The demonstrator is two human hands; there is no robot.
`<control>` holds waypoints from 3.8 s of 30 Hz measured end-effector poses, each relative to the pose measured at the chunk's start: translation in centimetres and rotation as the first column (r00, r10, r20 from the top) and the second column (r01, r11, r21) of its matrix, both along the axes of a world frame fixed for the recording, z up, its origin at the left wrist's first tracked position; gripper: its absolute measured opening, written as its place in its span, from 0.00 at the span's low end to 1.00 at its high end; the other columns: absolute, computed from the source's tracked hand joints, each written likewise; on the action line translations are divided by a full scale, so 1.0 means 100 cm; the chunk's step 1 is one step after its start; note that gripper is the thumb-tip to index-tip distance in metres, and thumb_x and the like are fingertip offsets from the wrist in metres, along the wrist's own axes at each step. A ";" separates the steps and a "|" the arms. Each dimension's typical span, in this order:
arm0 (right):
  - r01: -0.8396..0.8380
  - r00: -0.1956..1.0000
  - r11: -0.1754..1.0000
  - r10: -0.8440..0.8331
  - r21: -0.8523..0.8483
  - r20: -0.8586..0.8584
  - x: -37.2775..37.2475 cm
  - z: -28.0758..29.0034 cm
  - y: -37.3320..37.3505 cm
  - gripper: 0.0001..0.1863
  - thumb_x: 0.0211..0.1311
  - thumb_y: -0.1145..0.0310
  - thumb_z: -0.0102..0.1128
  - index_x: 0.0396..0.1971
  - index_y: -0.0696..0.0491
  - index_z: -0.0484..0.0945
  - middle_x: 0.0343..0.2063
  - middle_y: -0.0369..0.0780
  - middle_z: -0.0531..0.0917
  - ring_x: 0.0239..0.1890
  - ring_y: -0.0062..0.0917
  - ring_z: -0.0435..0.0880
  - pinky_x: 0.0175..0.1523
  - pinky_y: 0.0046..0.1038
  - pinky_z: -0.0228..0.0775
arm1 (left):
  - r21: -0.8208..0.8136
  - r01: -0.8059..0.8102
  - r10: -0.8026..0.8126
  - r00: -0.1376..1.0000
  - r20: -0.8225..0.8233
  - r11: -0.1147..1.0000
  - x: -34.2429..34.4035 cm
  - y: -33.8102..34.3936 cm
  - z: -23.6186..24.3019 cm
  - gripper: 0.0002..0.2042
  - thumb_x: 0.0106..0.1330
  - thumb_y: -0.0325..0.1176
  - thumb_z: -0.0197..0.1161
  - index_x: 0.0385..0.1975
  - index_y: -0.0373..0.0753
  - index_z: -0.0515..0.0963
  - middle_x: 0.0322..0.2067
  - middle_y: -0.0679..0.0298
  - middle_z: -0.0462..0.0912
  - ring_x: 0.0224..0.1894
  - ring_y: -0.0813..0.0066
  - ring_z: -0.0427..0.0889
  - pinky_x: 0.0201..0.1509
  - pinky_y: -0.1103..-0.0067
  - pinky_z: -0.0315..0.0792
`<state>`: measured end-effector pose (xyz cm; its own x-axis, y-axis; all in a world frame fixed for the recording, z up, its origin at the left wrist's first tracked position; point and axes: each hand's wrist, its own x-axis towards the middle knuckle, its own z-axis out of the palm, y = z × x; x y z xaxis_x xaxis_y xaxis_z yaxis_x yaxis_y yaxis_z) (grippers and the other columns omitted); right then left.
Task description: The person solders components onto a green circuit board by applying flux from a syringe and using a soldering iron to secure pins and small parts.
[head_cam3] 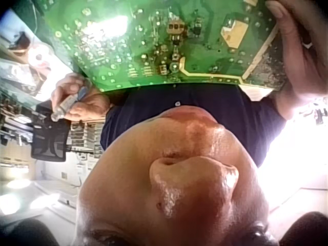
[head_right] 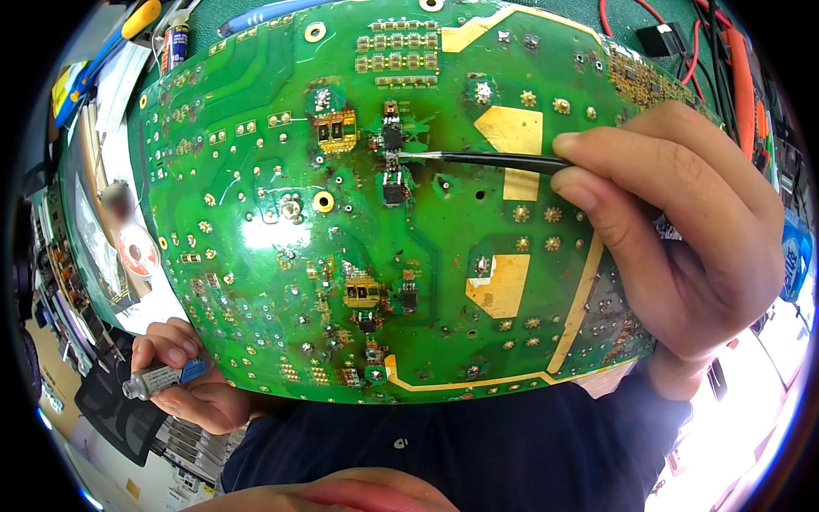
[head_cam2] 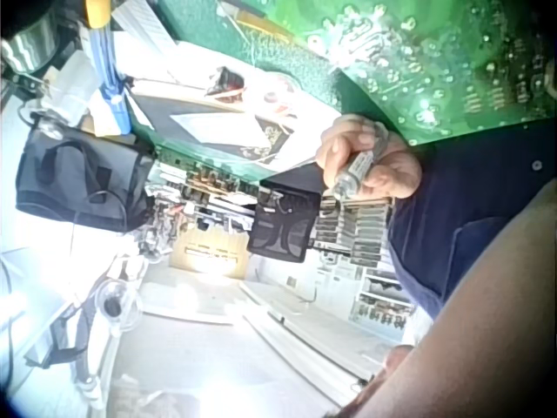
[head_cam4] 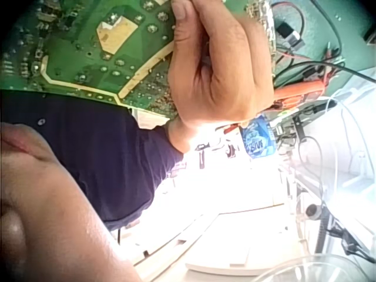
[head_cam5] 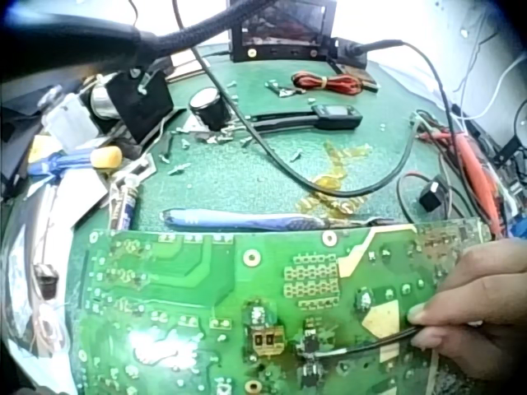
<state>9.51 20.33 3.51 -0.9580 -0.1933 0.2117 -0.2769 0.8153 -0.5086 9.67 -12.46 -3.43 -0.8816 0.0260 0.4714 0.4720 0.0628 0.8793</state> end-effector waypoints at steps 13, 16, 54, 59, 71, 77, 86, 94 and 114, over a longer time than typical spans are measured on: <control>0.009 1.000 1.000 -0.009 -0.007 0.000 0.000 0.001 -0.001 0.09 0.42 0.84 0.61 0.28 0.67 0.77 0.21 0.44 0.76 0.23 0.24 0.73 0.27 0.20 0.60 | -0.013 0.016 -0.016 1.000 0.002 1.000 0.000 -0.002 0.001 0.22 0.68 0.45 0.43 0.50 0.31 0.63 0.28 0.63 0.64 0.27 0.76 0.62 0.28 0.82 0.57; 0.004 1.000 1.000 -0.004 -0.007 0.013 0.000 0.002 -0.001 0.09 0.41 0.85 0.60 0.28 0.67 0.77 0.21 0.44 0.76 0.23 0.25 0.73 0.27 0.19 0.60 | -0.002 0.028 -0.028 1.000 -0.001 1.000 0.000 -0.001 0.001 0.22 0.69 0.45 0.42 0.50 0.31 0.63 0.29 0.62 0.64 0.27 0.76 0.62 0.28 0.82 0.57; -0.014 1.000 1.000 0.014 0.007 0.005 -0.001 0.002 -0.003 0.09 0.42 0.84 0.61 0.28 0.67 0.77 0.20 0.44 0.76 0.22 0.24 0.72 0.26 0.19 0.59 | -0.014 0.018 -0.018 1.000 -0.011 1.000 0.001 -0.004 0.000 0.22 0.68 0.45 0.44 0.51 0.30 0.61 0.29 0.62 0.64 0.27 0.75 0.63 0.28 0.81 0.57; -0.012 1.000 1.000 0.012 0.003 -0.001 -0.001 0.001 -0.003 0.09 0.41 0.84 0.61 0.28 0.67 0.76 0.21 0.44 0.76 0.22 0.24 0.72 0.26 0.19 0.59 | -0.017 0.011 -0.011 1.000 -0.016 1.000 0.001 -0.004 0.000 0.22 0.68 0.44 0.44 0.50 0.29 0.61 0.28 0.62 0.64 0.27 0.76 0.62 0.27 0.81 0.57; -0.026 1.000 1.000 0.026 0.015 0.002 -0.001 0.003 -0.002 0.09 0.42 0.84 0.60 0.28 0.67 0.76 0.22 0.44 0.77 0.22 0.25 0.73 0.27 0.19 0.60 | -0.012 0.013 -0.013 1.000 -0.019 1.000 0.000 -0.004 0.000 0.22 0.68 0.44 0.42 0.51 0.29 0.62 0.29 0.62 0.64 0.26 0.76 0.62 0.27 0.81 0.57; 0.006 1.000 1.000 -0.007 -0.015 -0.002 0.002 0.003 -0.002 0.09 0.43 0.85 0.60 0.28 0.67 0.76 0.22 0.44 0.77 0.23 0.24 0.72 0.28 0.19 0.60 | -0.014 0.012 -0.012 1.000 -0.022 1.000 -0.001 -0.003 0.000 0.22 0.68 0.43 0.42 0.50 0.29 0.62 0.28 0.62 0.64 0.26 0.76 0.62 0.27 0.81 0.57; 0.004 1.000 0.999 -0.004 -0.039 0.000 0.001 0.003 -0.004 0.09 0.42 0.85 0.60 0.28 0.67 0.76 0.21 0.43 0.76 0.22 0.23 0.72 0.27 0.19 0.58 | -0.038 -0.014 0.013 1.000 -0.024 0.999 0.000 -0.004 0.001 0.22 0.68 0.43 0.42 0.50 0.28 0.62 0.28 0.62 0.64 0.26 0.76 0.63 0.27 0.81 0.57; -0.028 1.000 1.000 0.028 0.001 0.005 -0.001 0.004 -0.003 0.09 0.42 0.85 0.60 0.28 0.67 0.77 0.21 0.43 0.76 0.22 0.24 0.72 0.26 0.19 0.59 | -0.029 -0.004 0.003 1.000 -0.021 1.000 0.000 -0.003 0.002 0.22 0.68 0.44 0.43 0.50 0.28 0.62 0.28 0.62 0.64 0.26 0.76 0.63 0.27 0.81 0.57; -0.006 1.000 1.000 0.006 0.006 -0.008 0.000 0.004 -0.001 0.09 0.42 0.85 0.60 0.28 0.67 0.76 0.21 0.44 0.76 0.22 0.25 0.73 0.26 0.19 0.60 | -0.037 0.013 -0.014 1.000 -0.019 0.999 0.000 0.001 0.003 0.21 0.69 0.43 0.42 0.50 0.29 0.62 0.28 0.62 0.65 0.26 0.76 0.63 0.27 0.82 0.58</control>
